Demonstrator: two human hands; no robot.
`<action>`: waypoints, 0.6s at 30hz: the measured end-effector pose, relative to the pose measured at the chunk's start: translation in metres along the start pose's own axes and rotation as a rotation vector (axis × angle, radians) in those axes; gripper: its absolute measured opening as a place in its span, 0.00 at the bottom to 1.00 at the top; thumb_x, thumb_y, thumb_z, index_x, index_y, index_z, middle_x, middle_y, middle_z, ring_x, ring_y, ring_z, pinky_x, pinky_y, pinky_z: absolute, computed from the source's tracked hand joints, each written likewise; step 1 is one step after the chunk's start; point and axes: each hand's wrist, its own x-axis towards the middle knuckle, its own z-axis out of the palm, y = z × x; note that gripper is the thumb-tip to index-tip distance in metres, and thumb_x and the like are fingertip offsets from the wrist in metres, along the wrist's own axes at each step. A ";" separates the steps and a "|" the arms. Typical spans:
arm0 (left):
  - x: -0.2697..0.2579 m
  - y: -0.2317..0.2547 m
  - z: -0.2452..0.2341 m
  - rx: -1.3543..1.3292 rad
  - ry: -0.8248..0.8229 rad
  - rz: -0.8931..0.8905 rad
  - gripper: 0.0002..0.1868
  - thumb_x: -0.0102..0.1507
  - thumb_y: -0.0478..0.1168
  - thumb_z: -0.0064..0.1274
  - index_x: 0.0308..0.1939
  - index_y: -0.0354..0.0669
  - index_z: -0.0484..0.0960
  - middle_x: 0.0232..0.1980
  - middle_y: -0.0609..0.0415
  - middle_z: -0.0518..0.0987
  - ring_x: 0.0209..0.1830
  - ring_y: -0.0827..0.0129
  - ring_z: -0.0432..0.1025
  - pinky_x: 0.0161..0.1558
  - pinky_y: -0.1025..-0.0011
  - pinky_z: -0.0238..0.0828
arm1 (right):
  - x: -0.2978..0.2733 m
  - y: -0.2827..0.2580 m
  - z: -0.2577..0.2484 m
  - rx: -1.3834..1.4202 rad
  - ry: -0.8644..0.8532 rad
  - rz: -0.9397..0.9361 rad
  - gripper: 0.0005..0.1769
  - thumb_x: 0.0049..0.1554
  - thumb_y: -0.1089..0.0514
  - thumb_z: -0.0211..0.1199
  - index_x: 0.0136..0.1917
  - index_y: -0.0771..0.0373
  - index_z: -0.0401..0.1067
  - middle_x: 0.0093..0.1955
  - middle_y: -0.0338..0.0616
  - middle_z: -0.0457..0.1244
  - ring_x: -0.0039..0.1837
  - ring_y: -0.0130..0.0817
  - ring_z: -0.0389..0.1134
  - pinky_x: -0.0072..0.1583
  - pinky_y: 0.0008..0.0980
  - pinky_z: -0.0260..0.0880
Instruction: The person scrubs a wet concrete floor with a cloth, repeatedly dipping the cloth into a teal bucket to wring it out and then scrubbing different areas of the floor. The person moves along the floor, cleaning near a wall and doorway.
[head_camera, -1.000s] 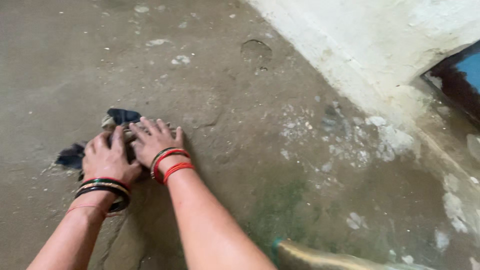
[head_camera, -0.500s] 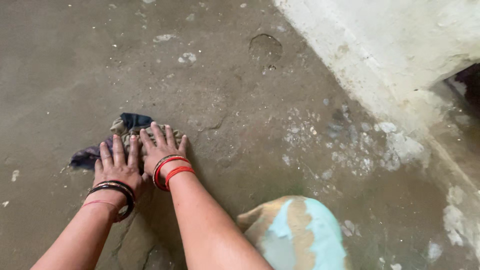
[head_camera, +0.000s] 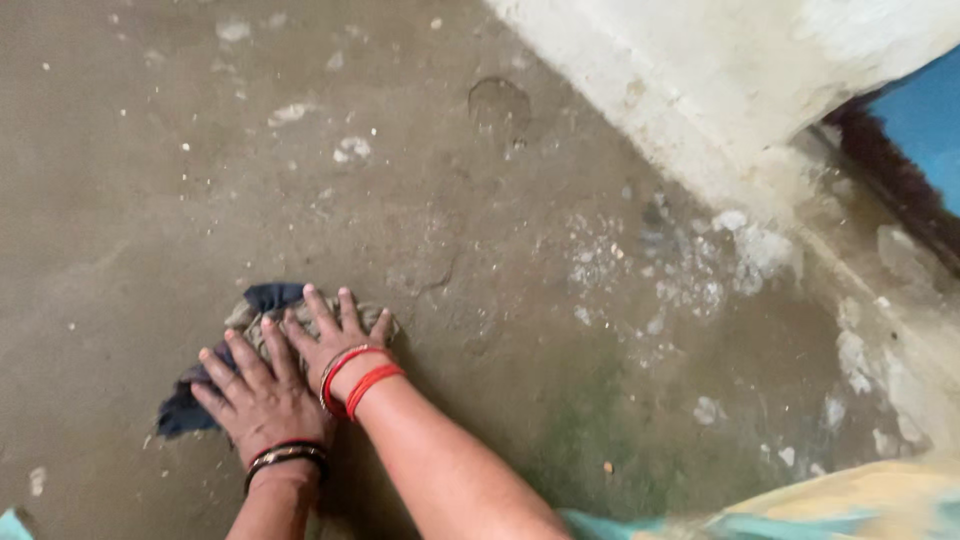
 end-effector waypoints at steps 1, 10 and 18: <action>-0.002 -0.001 -0.002 0.023 -0.011 0.005 0.41 0.66 0.51 0.35 0.83 0.50 0.48 0.84 0.35 0.46 0.83 0.30 0.38 0.75 0.29 0.31 | -0.001 -0.002 0.001 0.001 0.013 -0.004 0.39 0.61 0.46 0.47 0.82 0.35 0.40 0.88 0.35 0.20 0.86 0.56 0.22 0.71 0.85 0.27; -0.007 0.006 0.000 0.107 -0.016 -0.050 0.40 0.71 0.50 0.40 0.87 0.50 0.50 0.84 0.37 0.52 0.83 0.35 0.46 0.75 0.32 0.41 | -0.001 0.004 0.022 0.016 0.248 -0.092 0.35 0.63 0.45 0.50 0.81 0.42 0.47 0.87 0.38 0.30 0.84 0.58 0.33 0.70 0.85 0.34; 0.004 0.161 0.013 -0.031 -0.042 0.119 0.47 0.59 0.53 0.46 0.81 0.43 0.53 0.79 0.32 0.53 0.77 0.33 0.47 0.70 0.33 0.43 | -0.044 0.169 -0.002 0.101 0.374 -0.076 0.43 0.49 0.52 0.60 0.78 0.42 0.56 0.85 0.31 0.41 0.80 0.47 0.46 0.72 0.66 0.46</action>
